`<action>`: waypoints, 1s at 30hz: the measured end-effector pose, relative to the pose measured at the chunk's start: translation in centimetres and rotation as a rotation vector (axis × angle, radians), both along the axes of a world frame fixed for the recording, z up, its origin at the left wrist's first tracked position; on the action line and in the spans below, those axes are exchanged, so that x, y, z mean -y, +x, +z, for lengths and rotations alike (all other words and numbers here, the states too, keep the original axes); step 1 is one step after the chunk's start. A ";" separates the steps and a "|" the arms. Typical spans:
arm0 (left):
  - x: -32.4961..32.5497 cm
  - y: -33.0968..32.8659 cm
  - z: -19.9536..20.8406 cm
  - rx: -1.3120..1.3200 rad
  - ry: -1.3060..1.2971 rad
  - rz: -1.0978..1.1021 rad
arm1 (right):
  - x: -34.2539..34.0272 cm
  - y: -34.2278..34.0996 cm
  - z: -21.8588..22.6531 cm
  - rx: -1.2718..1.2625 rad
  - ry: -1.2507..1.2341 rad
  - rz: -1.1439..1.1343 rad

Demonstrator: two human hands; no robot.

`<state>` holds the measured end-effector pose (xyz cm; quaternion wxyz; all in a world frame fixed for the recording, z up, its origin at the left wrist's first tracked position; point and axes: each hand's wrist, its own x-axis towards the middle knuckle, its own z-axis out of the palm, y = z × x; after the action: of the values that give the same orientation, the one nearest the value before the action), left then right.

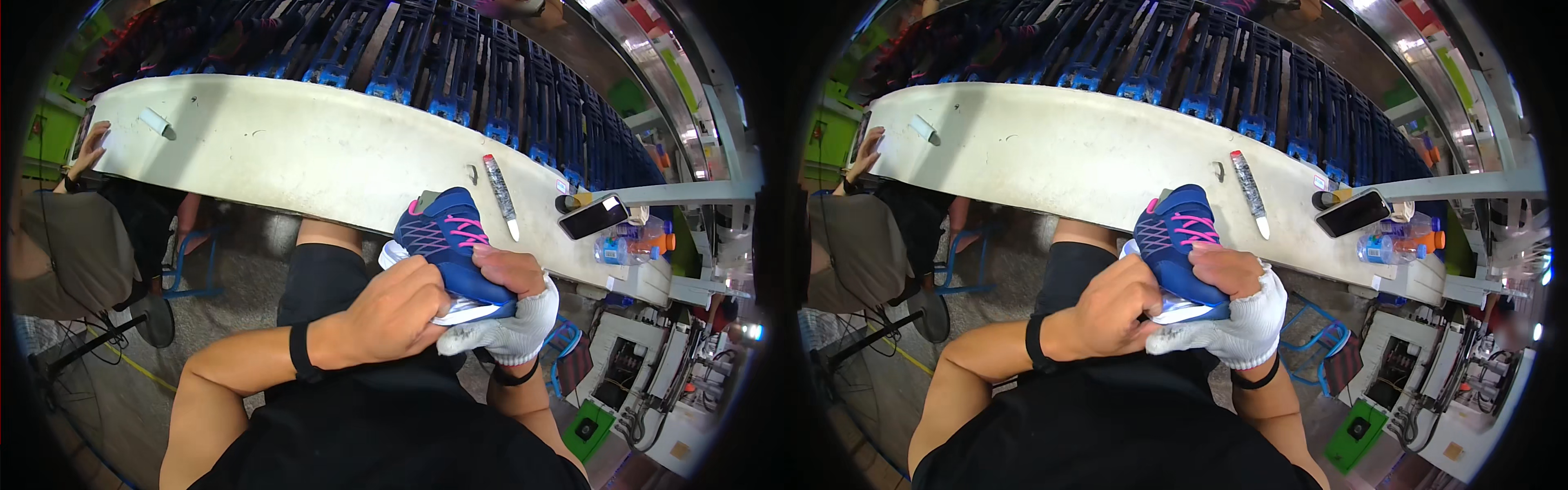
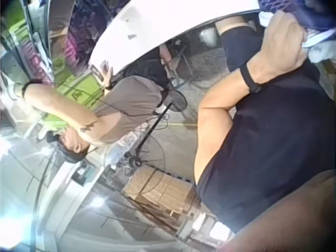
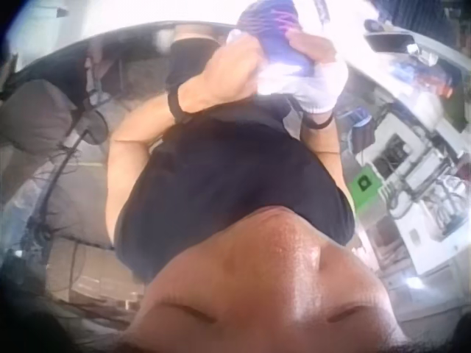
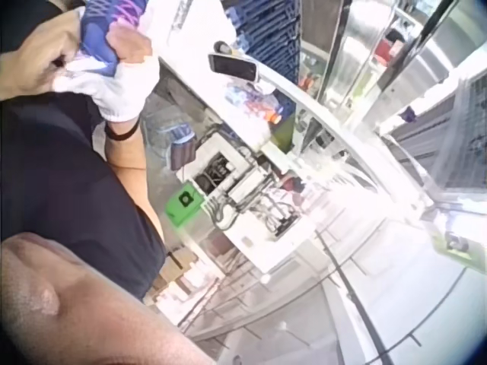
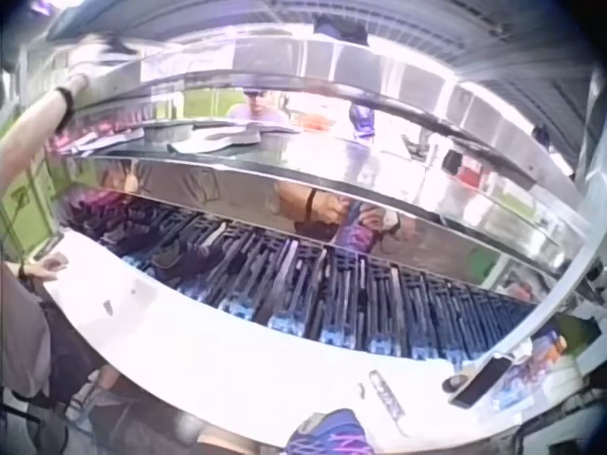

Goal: The recorder is on an assembly line in a shoe factory, repeatedly taking shoe components, fitting them together, and placing them back on the conveyor belt.

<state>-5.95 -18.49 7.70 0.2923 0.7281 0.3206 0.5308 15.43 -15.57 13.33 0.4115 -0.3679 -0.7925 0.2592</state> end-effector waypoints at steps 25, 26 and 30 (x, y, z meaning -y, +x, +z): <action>-4.5 -12.8 4.6 -0.444 0.250 0.059 | -5.7 -1.2 -9.9 -0.526 -0.549 -0.191; -5.2 -13.1 5.6 -0.475 0.238 0.049 | -6.1 -2.3 -9.2 -0.429 -0.552 -0.110; -7.9 -11.3 6.6 -0.615 0.000 0.103 | -7.5 -5.5 -5.6 -0.405 -0.362 0.290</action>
<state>-17.20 -10.57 14.35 0.1540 0.8373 0.4305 0.2996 9.89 -8.06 7.74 0.4475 -0.2592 -0.6796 0.5203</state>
